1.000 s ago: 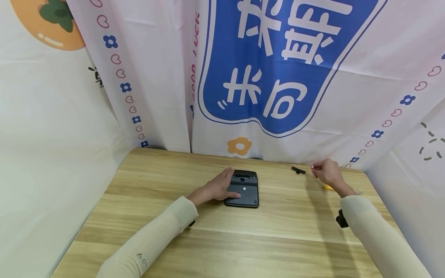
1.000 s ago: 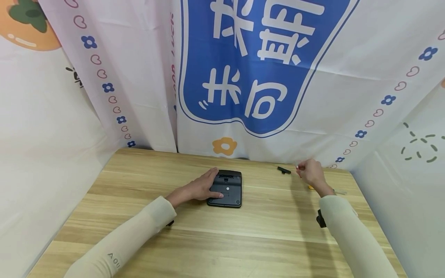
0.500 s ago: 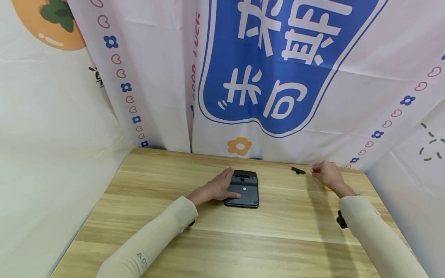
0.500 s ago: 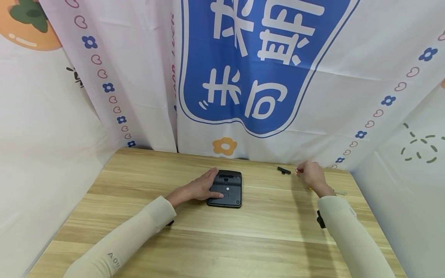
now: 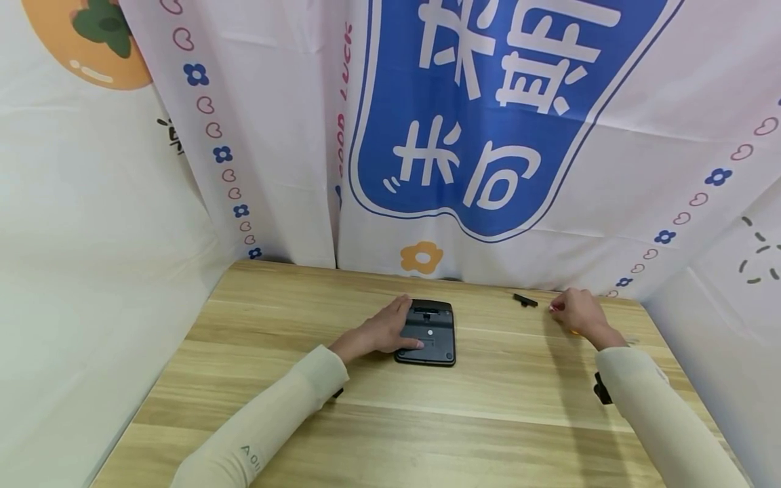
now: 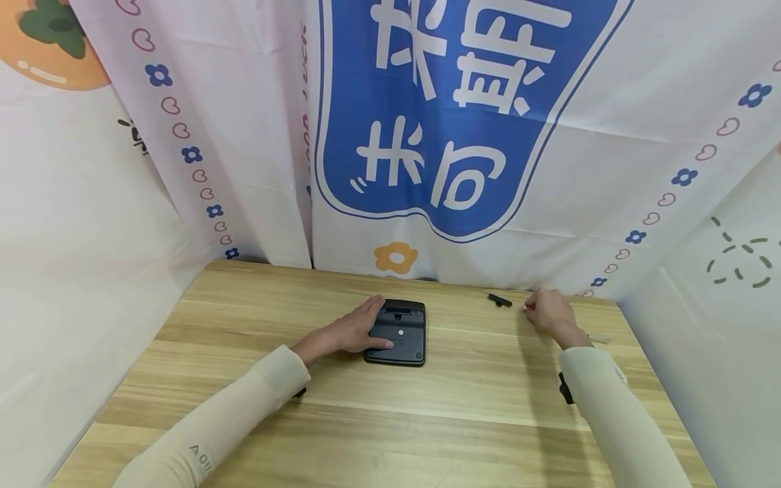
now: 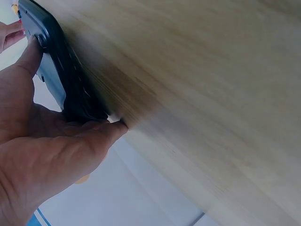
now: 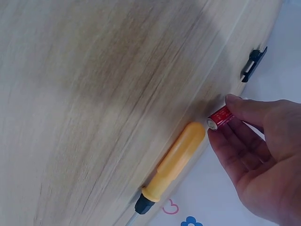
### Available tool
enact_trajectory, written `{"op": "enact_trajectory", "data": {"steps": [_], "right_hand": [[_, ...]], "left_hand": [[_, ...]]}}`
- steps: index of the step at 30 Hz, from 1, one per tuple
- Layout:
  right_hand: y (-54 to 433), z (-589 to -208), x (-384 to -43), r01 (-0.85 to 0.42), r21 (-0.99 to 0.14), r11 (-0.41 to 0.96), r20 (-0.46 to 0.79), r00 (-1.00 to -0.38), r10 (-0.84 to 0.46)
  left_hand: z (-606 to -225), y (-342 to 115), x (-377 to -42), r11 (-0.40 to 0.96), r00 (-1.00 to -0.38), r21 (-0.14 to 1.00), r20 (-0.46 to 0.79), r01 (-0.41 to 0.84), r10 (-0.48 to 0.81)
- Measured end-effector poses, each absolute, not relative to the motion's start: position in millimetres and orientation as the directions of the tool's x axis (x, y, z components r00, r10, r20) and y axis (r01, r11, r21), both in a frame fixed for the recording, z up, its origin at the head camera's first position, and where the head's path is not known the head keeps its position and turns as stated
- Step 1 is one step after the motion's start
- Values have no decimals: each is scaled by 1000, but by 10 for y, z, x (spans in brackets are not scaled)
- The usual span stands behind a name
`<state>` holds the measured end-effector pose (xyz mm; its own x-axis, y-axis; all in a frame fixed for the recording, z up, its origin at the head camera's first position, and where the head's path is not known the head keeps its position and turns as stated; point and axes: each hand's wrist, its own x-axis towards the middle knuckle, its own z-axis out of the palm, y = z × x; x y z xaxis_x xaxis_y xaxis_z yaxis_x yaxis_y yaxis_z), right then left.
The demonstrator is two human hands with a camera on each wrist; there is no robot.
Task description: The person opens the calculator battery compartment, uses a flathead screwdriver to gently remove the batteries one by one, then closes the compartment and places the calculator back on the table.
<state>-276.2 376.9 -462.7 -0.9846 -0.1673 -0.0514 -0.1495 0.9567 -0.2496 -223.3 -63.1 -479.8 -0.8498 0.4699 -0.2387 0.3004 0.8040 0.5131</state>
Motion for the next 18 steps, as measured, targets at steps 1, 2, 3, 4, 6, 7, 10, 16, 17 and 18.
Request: {"op": "enact_trajectory", "data": {"steps": [1, 2, 3, 4, 6, 7, 10, 16, 17, 18], "right_hand": [[3773, -4629, -2764, -151, -247, 957, -53, -984, -169], [3773, -4630, -2765, -151, -244, 958, -55, -984, -169], [3775, -4631, -2767, -150, -242, 959, -56, -984, -168], [3779, -4635, -2768, -149, -241, 959, -58, -984, -167], [3783, -4642, -2768, -147, -235, 961, -60, -984, -166], [3785, -4645, -2767, -147, -233, 961, -62, -984, -165], [3788, -4657, -2769, -147, -224, 963, -71, -983, -167], [3786, -4665, -2780, -168, -217, 962, -84, -978, -190], [3787, -4666, -2784, -170, -217, 961, -85, -978, -192], [3787, -4668, -2787, -172, -217, 961, -86, -977, -194]], "left_hand": [[-4803, -631, -2237, 804, -850, 513, -238, 301, 470], [-4807, -631, -2238, 803, -850, 514, -236, 302, 470], [-4806, -631, -2238, 802, -850, 515, -235, 301, 471], [-4810, -630, -2239, 802, -851, 516, -235, 301, 470], [-4805, -630, -2234, 802, -850, 515, -236, 301, 471], [-4804, -629, -2232, 803, -850, 515, -237, 301, 470], [-4799, -626, -2226, 805, -851, 513, -239, 298, 468], [-4799, -626, -2222, 808, -853, 505, -234, 303, 466], [-4796, -627, -2221, 809, -853, 504, -234, 303, 466], [-4794, -629, -2220, 810, -853, 503, -235, 302, 465]]}}
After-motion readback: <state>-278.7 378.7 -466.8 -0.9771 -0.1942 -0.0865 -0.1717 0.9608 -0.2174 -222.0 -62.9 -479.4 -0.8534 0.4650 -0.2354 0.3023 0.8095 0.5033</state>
